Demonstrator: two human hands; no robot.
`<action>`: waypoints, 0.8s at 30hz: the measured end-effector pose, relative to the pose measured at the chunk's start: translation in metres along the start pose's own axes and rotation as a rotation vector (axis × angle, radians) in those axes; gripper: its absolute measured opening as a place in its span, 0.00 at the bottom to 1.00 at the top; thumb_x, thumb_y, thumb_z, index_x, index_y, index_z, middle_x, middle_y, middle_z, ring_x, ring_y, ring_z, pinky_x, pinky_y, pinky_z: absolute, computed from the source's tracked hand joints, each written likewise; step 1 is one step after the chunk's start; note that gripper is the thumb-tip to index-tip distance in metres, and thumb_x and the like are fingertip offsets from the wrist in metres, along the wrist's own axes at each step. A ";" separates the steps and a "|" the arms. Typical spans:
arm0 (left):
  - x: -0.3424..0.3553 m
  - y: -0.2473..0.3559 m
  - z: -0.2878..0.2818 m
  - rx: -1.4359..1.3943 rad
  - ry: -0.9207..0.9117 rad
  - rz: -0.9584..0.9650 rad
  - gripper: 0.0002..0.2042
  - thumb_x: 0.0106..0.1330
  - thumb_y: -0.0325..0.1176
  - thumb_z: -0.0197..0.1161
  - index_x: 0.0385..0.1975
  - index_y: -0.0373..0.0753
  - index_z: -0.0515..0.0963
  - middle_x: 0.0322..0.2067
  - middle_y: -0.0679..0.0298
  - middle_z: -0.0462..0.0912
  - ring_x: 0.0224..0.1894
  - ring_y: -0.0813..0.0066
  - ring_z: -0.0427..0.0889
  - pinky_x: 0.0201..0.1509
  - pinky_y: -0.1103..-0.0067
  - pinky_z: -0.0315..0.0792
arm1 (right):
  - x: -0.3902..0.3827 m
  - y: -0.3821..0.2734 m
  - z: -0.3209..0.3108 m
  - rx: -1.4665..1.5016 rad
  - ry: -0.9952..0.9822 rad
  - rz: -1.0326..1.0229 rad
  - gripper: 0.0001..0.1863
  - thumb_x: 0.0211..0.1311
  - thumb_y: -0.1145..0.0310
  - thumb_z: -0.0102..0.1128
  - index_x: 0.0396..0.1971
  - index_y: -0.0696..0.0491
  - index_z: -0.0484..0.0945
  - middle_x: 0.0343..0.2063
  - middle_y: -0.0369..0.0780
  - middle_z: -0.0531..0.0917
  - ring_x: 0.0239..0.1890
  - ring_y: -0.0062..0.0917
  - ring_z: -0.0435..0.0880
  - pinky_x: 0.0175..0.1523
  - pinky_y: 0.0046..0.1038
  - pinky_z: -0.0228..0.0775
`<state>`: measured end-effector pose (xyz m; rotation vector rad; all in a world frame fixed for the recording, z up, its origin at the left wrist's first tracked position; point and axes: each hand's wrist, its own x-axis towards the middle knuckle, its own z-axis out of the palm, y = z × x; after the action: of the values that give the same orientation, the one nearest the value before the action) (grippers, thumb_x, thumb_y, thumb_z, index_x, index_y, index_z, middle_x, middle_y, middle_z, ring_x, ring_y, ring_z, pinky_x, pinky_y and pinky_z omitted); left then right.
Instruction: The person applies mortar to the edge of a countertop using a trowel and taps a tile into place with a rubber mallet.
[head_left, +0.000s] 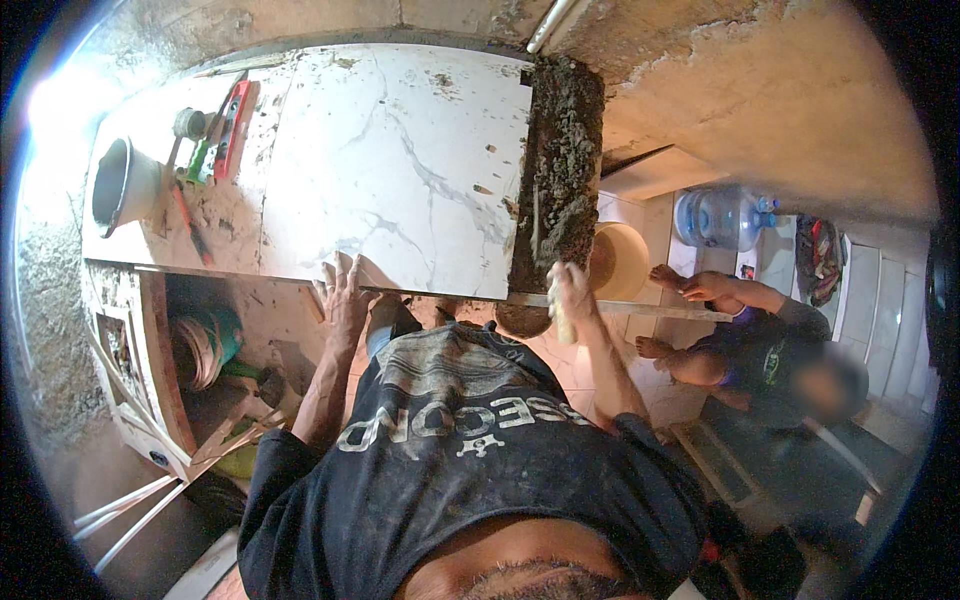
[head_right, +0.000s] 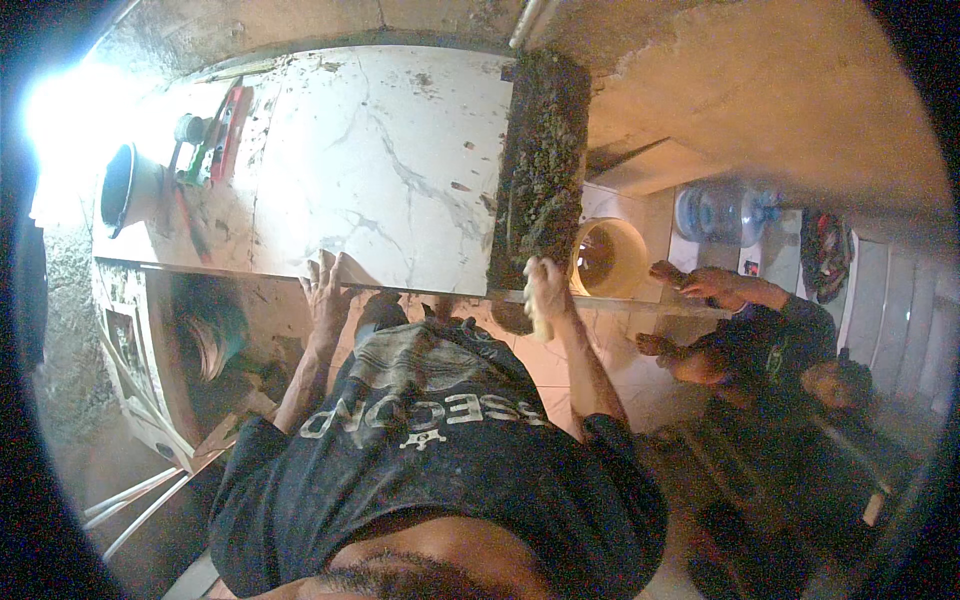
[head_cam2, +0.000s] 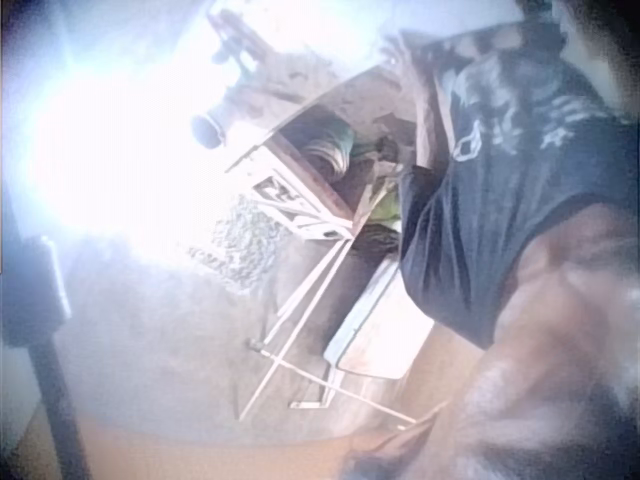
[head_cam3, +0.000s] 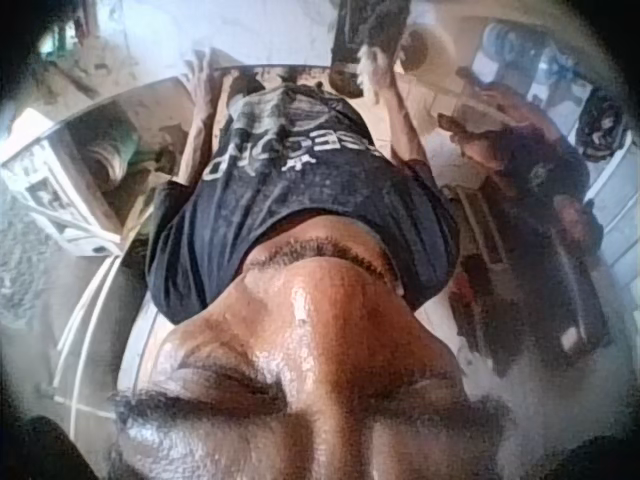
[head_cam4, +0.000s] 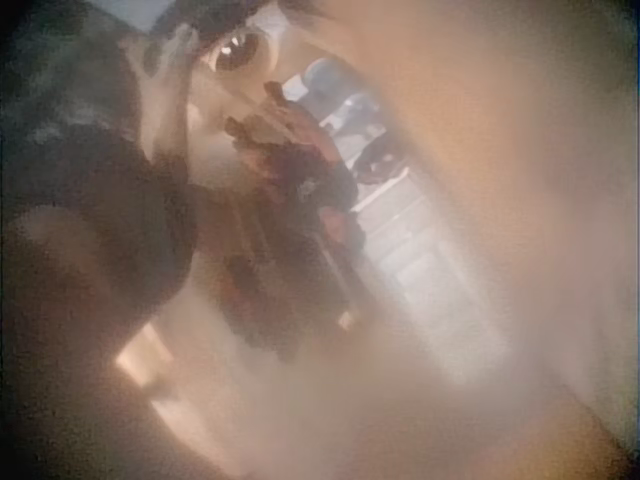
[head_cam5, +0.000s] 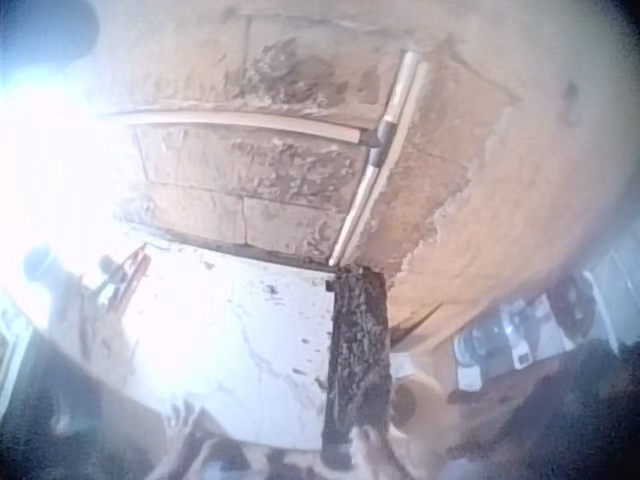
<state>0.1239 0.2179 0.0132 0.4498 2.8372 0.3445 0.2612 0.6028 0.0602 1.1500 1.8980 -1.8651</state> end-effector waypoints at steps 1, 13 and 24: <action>0.002 0.000 0.000 0.004 -0.004 0.005 0.40 0.52 0.40 0.70 0.67 0.54 0.57 0.69 0.54 0.49 0.69 0.42 0.49 0.69 0.47 0.43 | -0.006 0.017 0.008 0.008 0.000 0.014 0.23 0.66 0.45 0.47 0.35 0.53 0.68 0.14 0.37 0.70 0.10 0.22 0.71 0.13 0.27 0.63; 0.002 -0.006 0.009 0.015 -0.013 0.026 0.42 0.51 0.45 0.70 0.67 0.51 0.57 0.70 0.52 0.47 0.70 0.42 0.45 0.69 0.45 0.41 | 0.067 -0.046 -0.001 0.042 -0.150 0.095 0.22 0.66 0.46 0.45 0.30 0.52 0.69 0.14 0.37 0.71 0.10 0.24 0.70 0.14 0.30 0.65; 0.001 -0.005 0.003 -0.006 -0.001 0.025 0.40 0.54 0.42 0.68 0.67 0.53 0.56 0.69 0.52 0.48 0.70 0.42 0.46 0.69 0.47 0.42 | -0.023 0.016 -0.001 0.079 -0.177 0.128 0.21 0.67 0.48 0.43 0.31 0.53 0.68 0.13 0.37 0.71 0.10 0.23 0.70 0.15 0.30 0.65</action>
<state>0.1224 0.2144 0.0088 0.4851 2.8314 0.3573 0.2875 0.5937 0.0636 1.0636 1.6313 -1.9176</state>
